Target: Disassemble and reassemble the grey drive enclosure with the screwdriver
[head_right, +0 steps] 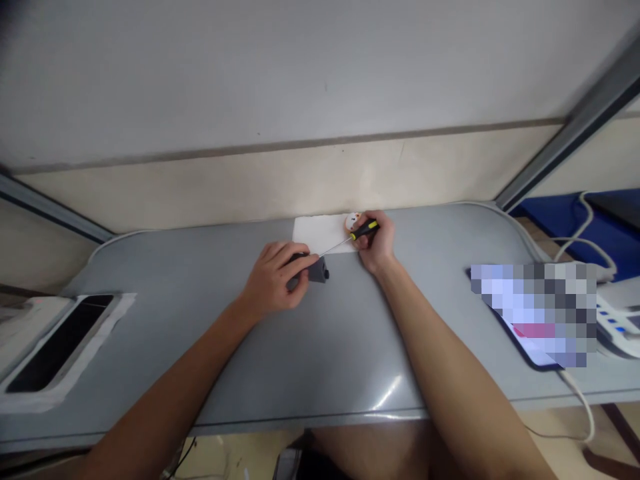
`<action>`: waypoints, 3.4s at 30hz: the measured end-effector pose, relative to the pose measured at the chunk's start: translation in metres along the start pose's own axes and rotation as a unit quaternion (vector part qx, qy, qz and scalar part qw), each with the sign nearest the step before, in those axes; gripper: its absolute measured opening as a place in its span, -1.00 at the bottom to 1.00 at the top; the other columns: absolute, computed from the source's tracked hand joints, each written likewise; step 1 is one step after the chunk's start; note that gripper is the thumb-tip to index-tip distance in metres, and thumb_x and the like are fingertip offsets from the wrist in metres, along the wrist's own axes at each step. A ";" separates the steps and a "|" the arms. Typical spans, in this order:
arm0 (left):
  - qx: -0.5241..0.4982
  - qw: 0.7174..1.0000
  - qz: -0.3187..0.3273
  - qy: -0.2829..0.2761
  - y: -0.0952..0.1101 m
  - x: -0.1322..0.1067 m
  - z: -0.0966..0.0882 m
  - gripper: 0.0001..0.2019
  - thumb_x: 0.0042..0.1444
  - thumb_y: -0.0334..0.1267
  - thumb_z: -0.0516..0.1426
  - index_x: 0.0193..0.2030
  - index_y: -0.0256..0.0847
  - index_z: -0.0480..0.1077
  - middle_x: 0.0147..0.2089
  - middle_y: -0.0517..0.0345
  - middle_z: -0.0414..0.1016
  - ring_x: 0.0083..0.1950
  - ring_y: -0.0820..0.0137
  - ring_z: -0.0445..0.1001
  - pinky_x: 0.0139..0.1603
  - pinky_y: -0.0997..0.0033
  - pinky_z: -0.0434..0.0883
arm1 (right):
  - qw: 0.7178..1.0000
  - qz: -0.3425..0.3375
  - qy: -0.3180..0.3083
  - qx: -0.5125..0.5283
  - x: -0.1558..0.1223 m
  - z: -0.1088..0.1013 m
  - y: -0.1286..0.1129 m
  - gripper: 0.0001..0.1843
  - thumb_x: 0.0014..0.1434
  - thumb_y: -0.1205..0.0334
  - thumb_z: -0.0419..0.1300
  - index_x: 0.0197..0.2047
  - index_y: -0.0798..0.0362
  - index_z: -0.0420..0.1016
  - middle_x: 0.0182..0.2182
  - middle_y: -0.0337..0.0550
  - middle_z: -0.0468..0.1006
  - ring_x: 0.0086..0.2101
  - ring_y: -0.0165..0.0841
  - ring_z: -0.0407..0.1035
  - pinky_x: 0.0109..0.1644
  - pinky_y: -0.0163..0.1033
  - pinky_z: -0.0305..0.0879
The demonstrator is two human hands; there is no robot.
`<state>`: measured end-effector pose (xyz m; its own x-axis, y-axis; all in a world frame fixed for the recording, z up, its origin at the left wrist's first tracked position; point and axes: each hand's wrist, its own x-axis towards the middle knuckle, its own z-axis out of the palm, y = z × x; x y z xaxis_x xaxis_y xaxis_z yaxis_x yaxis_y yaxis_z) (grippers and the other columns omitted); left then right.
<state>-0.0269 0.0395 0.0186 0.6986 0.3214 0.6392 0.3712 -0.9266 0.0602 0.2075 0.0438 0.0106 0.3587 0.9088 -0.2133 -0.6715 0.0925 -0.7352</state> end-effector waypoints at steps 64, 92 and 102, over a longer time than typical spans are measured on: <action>-0.219 0.943 -0.240 -0.066 -0.017 -0.012 0.037 -0.80 0.36 -0.18 0.15 -0.04 -0.14 0.58 -0.07 0.09 0.65 -0.17 0.34 0.55 -0.07 0.30 0.49 | 0.840 -0.214 -0.042 -0.497 -0.157 -0.039 0.014 -0.60 0.38 -0.09 0.12 -0.30 -0.04 0.61 -0.32 -0.19 0.67 -0.26 -0.26 0.49 -0.12 -0.19 0.30; -0.196 0.979 -0.028 -0.040 0.008 -0.002 0.029 -0.77 0.40 -0.15 0.16 -0.23 -0.14 0.59 -0.24 0.05 0.62 -0.16 0.29 0.50 -0.03 0.17 0.46 | 0.929 -0.178 0.133 -0.296 -0.141 -0.048 0.002 -0.52 0.23 -0.24 0.20 -0.38 0.02 0.60 -0.51 -0.23 0.46 -0.51 -0.41 0.27 -0.48 -0.29 0.19; -0.172 0.976 -0.134 0.014 -0.006 -0.006 0.036 -0.79 0.38 -0.17 0.15 -0.24 -0.13 0.57 -0.26 0.06 0.62 -0.14 0.27 0.51 -0.02 0.19 0.46 | 0.937 -0.180 0.159 -0.252 -0.132 -0.054 0.008 -0.46 0.22 -0.33 0.17 -0.37 0.00 0.58 -0.47 -0.23 0.51 -0.52 -0.39 0.35 -0.45 -0.29 0.25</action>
<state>-0.0112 0.0500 -0.0130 0.5857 0.5601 0.5858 0.3076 -0.8223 0.4787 0.1895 -0.0974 -0.0016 0.7315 0.6816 -0.0154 -0.1069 0.0924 -0.9900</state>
